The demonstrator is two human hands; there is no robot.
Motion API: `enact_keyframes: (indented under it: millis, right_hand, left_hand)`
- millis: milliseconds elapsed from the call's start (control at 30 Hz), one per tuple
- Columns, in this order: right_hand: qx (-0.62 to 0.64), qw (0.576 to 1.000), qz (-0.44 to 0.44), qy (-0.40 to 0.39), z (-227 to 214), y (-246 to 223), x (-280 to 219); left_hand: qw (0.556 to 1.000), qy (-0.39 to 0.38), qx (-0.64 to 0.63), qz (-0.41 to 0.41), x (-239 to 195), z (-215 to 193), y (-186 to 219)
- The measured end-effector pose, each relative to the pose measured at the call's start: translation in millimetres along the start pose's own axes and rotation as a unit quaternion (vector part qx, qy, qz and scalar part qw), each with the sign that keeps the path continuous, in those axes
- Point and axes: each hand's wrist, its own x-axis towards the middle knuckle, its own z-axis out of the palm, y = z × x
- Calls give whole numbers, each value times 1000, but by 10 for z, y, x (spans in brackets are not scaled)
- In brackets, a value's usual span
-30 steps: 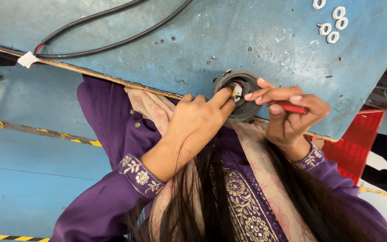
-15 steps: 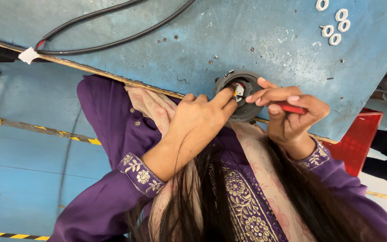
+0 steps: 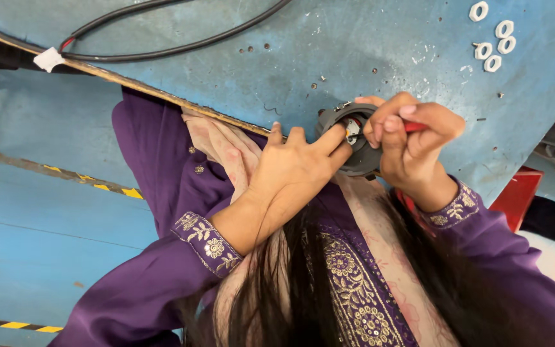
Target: The person assembles a light fixture by placing a small circuit board into a metal housing, inserting and tightening screws with a screwdriver and a power drill, and then positioning a plastic cover.
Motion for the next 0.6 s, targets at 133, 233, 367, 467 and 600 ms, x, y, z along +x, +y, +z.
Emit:
enact_keyframes:
  millis: [133,233,367,467,600]
  right_hand:
    - [-17,1000,6,-11,8,-15,49]
    - [-27,1000,11,-11,21,-16,77]
    - [-28,999,7,-18,36,-22,113]
    - [-37,999,0,-24,49,-42,182]
    - [-39,999,8,-30,9,8,104]
  left_hand:
    - [1000,-17,4,-8,5,10,1]
    - [1000,-8,0,-8,-6,33,-4]
    - [1000,-4,0,-6,-22,60,-11]
    - [1000,-3,-1,-9,-27,74,-3]
    - [1000,4,-3,-14,-28,91,0]
